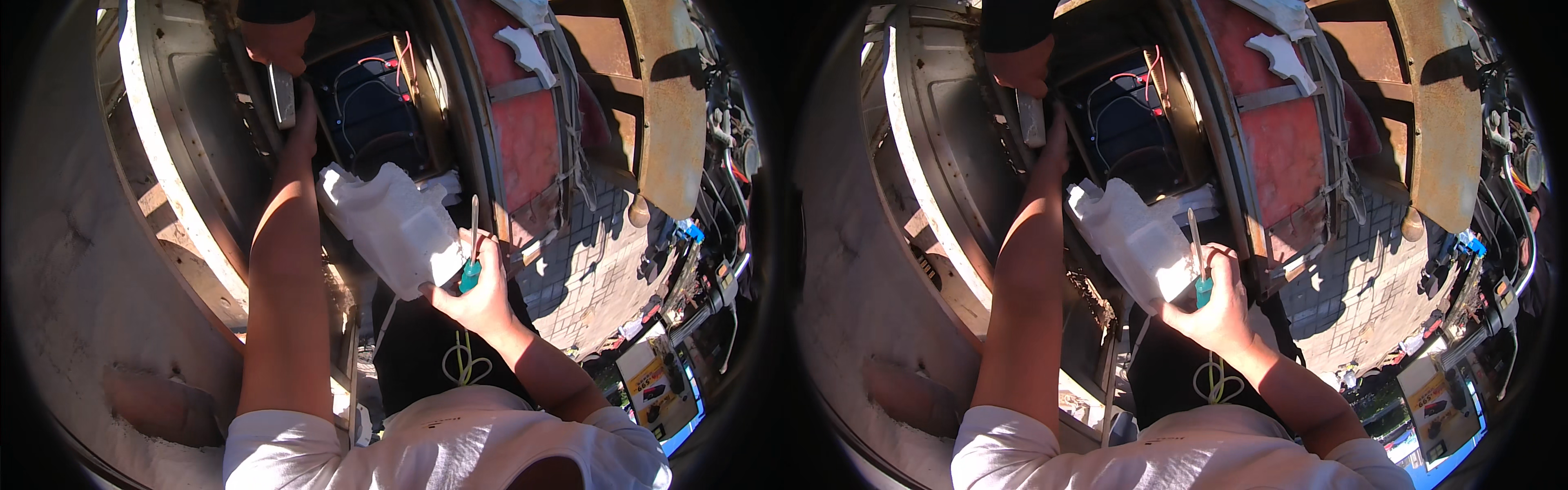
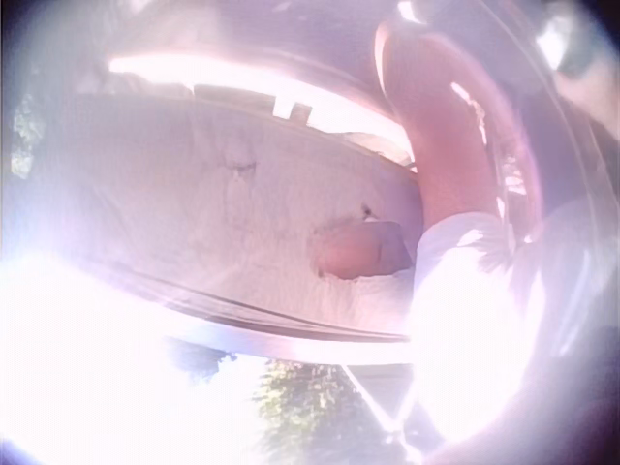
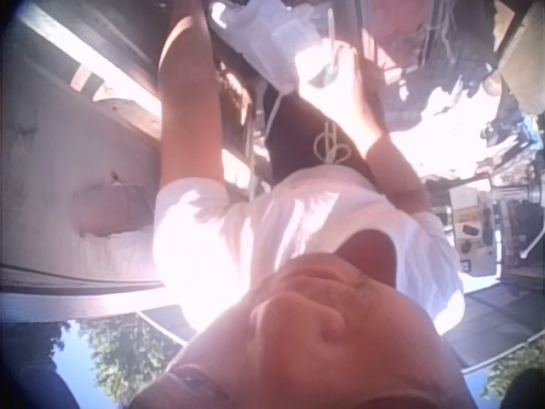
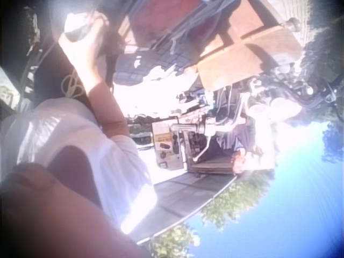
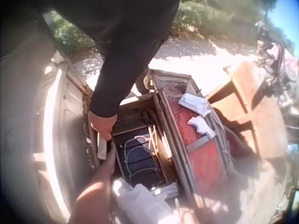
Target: The person uses a screwdriver to tighten screws on a battery terminal inside a compartment. They then strip a white wire and connect it to the terminal, securing it with the screwdriver. Finally, they place a white cloth over the battery.
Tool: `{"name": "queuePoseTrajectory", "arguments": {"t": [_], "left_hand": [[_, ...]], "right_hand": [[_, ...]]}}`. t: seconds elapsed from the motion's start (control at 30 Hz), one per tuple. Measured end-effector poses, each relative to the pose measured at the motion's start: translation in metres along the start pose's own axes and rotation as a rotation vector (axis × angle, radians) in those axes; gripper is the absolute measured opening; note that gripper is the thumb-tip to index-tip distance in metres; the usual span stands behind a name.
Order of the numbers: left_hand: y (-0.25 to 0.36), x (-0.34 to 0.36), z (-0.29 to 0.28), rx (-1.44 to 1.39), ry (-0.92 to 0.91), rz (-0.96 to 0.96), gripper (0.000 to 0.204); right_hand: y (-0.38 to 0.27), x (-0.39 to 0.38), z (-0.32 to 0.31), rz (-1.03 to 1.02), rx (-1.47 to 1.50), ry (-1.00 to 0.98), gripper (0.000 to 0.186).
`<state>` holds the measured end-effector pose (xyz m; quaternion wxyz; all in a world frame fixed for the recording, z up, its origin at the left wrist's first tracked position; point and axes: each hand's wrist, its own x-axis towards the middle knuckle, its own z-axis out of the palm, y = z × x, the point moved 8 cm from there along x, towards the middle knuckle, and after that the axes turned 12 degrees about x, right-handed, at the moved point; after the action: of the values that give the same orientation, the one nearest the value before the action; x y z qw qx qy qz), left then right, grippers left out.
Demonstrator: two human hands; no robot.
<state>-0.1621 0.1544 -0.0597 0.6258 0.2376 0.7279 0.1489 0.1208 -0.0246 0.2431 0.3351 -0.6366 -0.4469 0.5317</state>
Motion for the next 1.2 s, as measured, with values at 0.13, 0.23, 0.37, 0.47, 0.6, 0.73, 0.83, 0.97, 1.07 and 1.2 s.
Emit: {"name": "queuePoseTrajectory", "arguments": {"t": [0.13,0.23,0.37,0.47,0.6,0.73,0.83,0.97,1.07,1.2], "left_hand": [[-0.007,-0.007,0.000,0.012,0.019,-0.033,0.099],[-0.002,-0.018,-0.004,0.130,0.019,-0.009,0.089],[0.002,-0.088,-0.009,-0.001,0.203,-0.033,0.070],[-0.011,-0.213,-0.011,-0.023,0.581,0.091,0.046],[-0.062,-0.326,0.074,0.227,0.474,0.041,0.059],[-0.078,-0.322,0.089,-0.554,0.284,0.180,0.071],[-0.067,-0.308,0.084,-0.337,0.286,0.253,0.072],[-0.061,-0.298,0.072,-0.253,0.288,0.187,0.069],[-0.049,-0.313,0.068,-0.098,0.384,0.343,0.064],[-0.019,-0.357,0.082,0.436,0.667,0.798,0.055]], "right_hand": [[0.014,-0.009,0.036,0.010,-0.152,-0.073,0.084],[0.031,-0.017,0.048,0.028,-0.163,-0.076,0.091],[0.043,-0.012,0.043,0.067,-0.116,-0.061,0.090],[0.041,-0.002,0.039,0.089,-0.068,-0.066,0.087],[0.048,0.002,0.035,0.185,-0.020,-0.242,0.093],[0.063,0.003,0.040,0.215,-0.051,-0.316,0.097],[0.070,0.006,0.048,0.208,-0.056,-0.286,0.097],[0.064,0.019,0.054,0.235,-0.067,-0.287,0.096],[0.052,0.035,0.053,0.237,0.027,-0.364,0.091],[0.041,0.044,0.058,0.203,-0.018,-0.483,0.082]]}}
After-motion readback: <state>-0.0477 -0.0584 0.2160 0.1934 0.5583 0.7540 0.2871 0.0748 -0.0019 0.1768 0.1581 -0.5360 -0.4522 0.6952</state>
